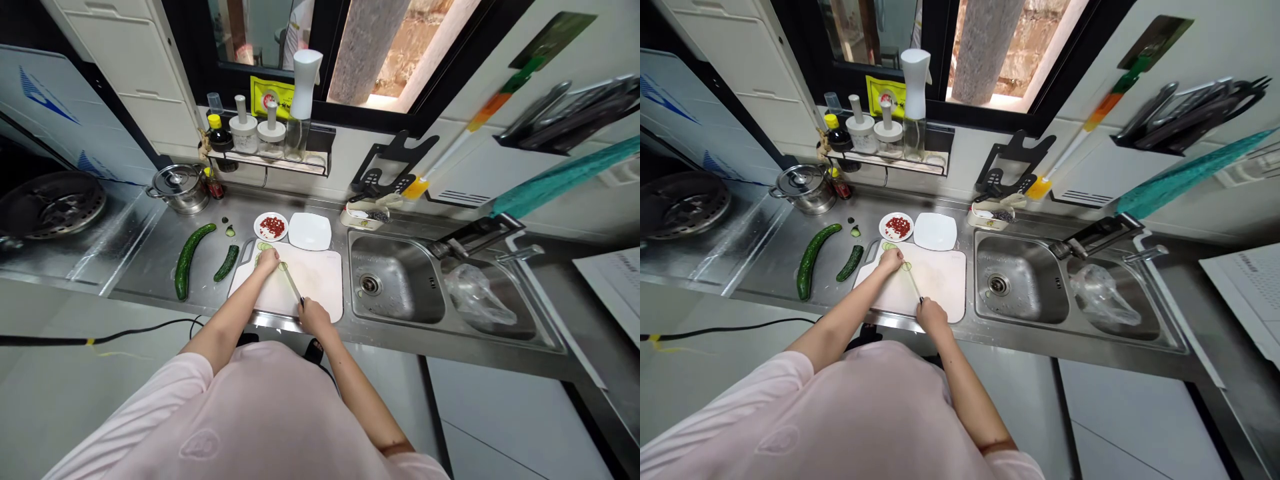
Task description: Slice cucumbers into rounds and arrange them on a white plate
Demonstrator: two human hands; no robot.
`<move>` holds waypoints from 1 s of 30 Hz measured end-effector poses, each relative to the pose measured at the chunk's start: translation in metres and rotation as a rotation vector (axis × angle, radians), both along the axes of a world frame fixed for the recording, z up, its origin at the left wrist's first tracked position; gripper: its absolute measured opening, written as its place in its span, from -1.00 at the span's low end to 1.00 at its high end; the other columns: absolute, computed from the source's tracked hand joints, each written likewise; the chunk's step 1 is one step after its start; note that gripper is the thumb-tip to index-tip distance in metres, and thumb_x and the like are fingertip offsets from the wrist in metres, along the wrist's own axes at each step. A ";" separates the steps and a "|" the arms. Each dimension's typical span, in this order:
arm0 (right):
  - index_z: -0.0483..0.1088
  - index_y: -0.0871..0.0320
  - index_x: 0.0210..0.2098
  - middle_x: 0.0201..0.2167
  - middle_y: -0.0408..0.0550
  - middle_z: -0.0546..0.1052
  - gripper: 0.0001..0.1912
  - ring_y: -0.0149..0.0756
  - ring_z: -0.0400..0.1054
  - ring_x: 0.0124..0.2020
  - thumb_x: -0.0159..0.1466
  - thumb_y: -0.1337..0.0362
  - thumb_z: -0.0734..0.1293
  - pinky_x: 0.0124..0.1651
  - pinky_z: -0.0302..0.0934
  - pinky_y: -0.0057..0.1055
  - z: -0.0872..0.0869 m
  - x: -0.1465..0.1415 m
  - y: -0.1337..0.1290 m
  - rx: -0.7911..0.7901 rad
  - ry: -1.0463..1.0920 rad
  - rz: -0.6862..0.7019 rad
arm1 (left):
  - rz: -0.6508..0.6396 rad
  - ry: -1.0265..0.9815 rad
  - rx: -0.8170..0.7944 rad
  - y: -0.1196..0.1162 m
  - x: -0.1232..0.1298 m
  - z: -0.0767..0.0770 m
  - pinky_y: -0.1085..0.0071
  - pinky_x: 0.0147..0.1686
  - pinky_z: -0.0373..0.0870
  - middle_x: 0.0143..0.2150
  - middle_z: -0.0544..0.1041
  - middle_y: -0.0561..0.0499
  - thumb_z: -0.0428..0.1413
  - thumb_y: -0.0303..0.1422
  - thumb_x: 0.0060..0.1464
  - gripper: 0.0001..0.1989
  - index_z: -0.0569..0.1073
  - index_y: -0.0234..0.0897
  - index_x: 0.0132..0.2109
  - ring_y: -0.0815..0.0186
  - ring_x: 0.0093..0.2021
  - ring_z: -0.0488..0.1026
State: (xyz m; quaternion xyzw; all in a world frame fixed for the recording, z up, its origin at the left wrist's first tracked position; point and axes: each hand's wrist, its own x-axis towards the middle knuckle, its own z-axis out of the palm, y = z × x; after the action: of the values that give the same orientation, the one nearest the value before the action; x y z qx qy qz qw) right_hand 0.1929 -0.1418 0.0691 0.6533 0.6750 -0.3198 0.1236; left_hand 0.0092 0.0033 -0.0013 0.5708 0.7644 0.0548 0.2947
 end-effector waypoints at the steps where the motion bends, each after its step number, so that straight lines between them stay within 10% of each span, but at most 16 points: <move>1: 0.33 0.25 -0.05 -0.12 0.22 0.49 -0.61 -0.12 0.39 -0.09 0.36 0.17 0.02 -0.16 0.18 -0.32 0.000 0.000 0.000 -0.004 0.002 0.000 | -0.002 -0.002 0.005 0.000 0.000 0.000 0.44 -0.20 0.28 -0.15 0.55 -0.04 0.18 -0.32 -0.04 -0.85 0.47 -0.20 -0.25 0.23 -0.13 0.45; 30: 0.34 0.24 -0.10 -0.17 0.19 0.51 -0.63 -0.09 0.42 -0.14 0.35 0.17 0.04 -0.21 0.19 -0.32 0.001 0.013 -0.022 0.023 -0.008 -0.002 | -0.035 0.018 0.008 0.000 0.000 0.003 0.44 -0.16 0.26 -0.13 0.54 -0.06 0.18 -0.34 -0.04 -0.84 0.45 -0.22 -0.25 0.25 -0.13 0.43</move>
State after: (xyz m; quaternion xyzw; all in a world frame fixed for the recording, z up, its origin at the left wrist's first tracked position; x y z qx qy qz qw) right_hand 0.2060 -0.1639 0.0697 0.6565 0.6776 -0.3096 0.1183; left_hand 0.0093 0.0032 0.0014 0.5857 0.7568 0.0475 0.2862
